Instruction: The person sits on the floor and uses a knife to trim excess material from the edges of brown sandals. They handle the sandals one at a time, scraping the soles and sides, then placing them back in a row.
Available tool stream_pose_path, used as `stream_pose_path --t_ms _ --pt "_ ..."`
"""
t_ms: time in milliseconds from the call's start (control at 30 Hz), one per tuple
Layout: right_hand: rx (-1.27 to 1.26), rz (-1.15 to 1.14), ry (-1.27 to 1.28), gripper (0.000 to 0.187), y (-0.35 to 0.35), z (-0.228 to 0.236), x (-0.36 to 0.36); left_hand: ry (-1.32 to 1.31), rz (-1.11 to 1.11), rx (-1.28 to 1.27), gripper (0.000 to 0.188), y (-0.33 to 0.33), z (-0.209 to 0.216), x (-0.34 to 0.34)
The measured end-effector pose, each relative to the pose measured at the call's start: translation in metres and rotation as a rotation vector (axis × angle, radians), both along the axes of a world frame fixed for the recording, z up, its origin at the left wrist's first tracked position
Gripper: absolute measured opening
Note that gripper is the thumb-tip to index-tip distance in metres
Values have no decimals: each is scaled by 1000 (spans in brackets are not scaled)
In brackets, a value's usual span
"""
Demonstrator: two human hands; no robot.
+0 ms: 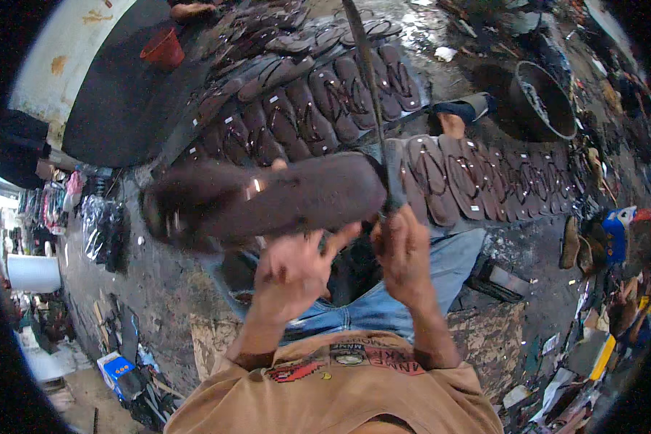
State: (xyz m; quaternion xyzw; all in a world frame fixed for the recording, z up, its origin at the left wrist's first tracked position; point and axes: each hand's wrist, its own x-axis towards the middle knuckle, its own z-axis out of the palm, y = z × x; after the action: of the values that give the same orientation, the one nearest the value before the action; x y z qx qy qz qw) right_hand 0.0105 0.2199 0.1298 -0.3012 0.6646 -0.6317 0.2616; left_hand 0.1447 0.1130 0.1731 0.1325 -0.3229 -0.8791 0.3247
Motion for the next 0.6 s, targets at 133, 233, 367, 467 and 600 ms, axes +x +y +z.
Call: stream_pose_path --t_ms 133,233,367,467,600 --pt "79 -80 98 26 -15 -23 9 -217 253 235 45 -24 -22 -45" --pt "191 -102 181 26 29 -40 39 -158 187 402 42 -35 -25 -36" --pt "279 -117 331 27 104 -55 71 -222 155 375 46 -5 -4 -12" --pt "391 23 299 32 112 -36 50 -256 83 342 49 0 -11 3" --pt "417 183 290 33 94 -10 19 -347 86 234 51 5 -29 22"
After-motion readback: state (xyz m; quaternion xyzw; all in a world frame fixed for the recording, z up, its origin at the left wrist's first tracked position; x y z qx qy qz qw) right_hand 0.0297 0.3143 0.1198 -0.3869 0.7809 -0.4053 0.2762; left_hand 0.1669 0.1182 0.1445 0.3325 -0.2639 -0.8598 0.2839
